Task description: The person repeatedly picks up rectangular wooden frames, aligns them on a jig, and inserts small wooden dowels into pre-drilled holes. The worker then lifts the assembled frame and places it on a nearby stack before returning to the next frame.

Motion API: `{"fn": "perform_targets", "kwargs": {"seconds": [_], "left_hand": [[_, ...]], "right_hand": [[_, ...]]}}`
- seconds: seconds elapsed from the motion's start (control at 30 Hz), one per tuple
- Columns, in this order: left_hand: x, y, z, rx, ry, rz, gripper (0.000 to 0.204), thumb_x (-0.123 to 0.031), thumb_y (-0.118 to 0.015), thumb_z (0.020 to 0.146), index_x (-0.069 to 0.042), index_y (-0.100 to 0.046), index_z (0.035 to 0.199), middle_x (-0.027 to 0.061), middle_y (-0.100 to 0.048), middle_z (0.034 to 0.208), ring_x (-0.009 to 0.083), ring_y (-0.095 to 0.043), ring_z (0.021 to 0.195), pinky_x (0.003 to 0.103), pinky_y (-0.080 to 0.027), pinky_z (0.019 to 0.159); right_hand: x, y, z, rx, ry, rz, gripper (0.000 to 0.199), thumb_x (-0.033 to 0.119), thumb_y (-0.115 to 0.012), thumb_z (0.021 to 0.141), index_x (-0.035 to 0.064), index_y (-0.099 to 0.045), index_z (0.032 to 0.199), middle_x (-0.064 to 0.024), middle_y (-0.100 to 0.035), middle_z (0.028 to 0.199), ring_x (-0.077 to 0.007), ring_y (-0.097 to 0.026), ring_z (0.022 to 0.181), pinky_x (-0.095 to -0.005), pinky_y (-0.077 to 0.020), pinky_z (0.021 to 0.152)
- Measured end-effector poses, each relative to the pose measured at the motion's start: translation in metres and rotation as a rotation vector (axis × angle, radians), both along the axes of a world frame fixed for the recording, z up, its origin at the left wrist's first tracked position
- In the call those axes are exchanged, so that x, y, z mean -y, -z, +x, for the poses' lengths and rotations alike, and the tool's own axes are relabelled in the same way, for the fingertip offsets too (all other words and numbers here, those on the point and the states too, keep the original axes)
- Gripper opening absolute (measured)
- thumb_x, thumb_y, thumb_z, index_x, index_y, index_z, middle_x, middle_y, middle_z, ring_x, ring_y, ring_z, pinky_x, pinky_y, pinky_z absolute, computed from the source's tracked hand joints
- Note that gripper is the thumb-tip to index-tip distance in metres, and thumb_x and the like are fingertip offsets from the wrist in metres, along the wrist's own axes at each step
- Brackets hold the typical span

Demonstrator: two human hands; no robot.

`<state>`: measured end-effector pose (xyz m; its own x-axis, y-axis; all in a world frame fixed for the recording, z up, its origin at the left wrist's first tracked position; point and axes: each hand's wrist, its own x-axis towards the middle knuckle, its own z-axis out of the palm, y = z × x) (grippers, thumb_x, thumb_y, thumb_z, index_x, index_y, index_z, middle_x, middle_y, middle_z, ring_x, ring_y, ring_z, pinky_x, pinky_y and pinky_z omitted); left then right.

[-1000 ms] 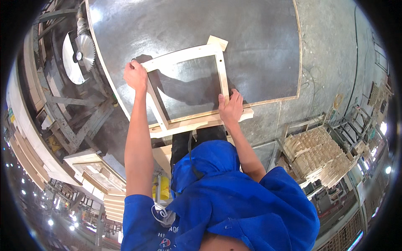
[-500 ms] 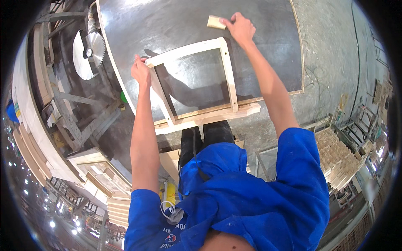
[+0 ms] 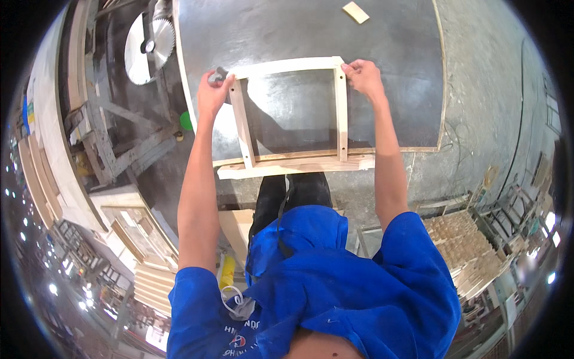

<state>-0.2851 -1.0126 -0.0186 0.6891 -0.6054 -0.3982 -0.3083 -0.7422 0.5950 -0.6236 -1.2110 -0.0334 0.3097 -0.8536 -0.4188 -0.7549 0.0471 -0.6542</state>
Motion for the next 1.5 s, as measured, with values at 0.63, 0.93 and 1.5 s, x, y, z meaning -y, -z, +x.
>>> {"fn": "perform_targets", "kwargs": {"seconds": [0.63,0.93,1.5], "left_hand": [[-0.074,-0.060,-0.124,0.570,0.659,-0.170,0.087,-0.049,-0.078,0.074,-0.002,-0.043,0.138,0.0193,-0.053,0.125,0.0343,-0.047,0.119,0.047,-0.036,0.101],[-0.126,-0.025,-0.111,0.648,0.327,-0.129,0.092,-0.042,-0.083,0.065,-0.010,-0.041,0.139,0.0224,-0.047,0.132,0.0396,-0.043,0.121,0.053,-0.039,0.093],[-0.242,-0.257,-0.065,-0.087,0.321,-0.719,0.062,-0.059,-0.075,0.068,-0.004,-0.064,0.094,0.0131,-0.065,0.077,0.0367,-0.062,0.076,0.042,-0.048,0.072]], "right_hand": [[-0.139,-0.027,-0.044,-0.157,0.194,0.014,0.048,0.043,-0.074,0.080,0.0055,-0.062,0.108,-0.0133,-0.071,0.091,-0.0315,-0.068,0.087,-0.0425,-0.0516,0.077],[-0.182,-0.041,-0.065,0.222,0.389,-0.348,0.027,0.029,-0.067,0.089,0.0024,-0.066,0.091,-0.0118,-0.067,0.076,-0.0216,-0.064,0.069,-0.0347,-0.0493,0.065],[-0.374,-0.130,0.062,0.671,0.265,1.179,0.086,0.074,-0.034,0.090,0.0058,-0.035,0.142,-0.0181,-0.047,0.136,-0.0290,-0.047,0.122,-0.0493,-0.0392,0.099]]}}
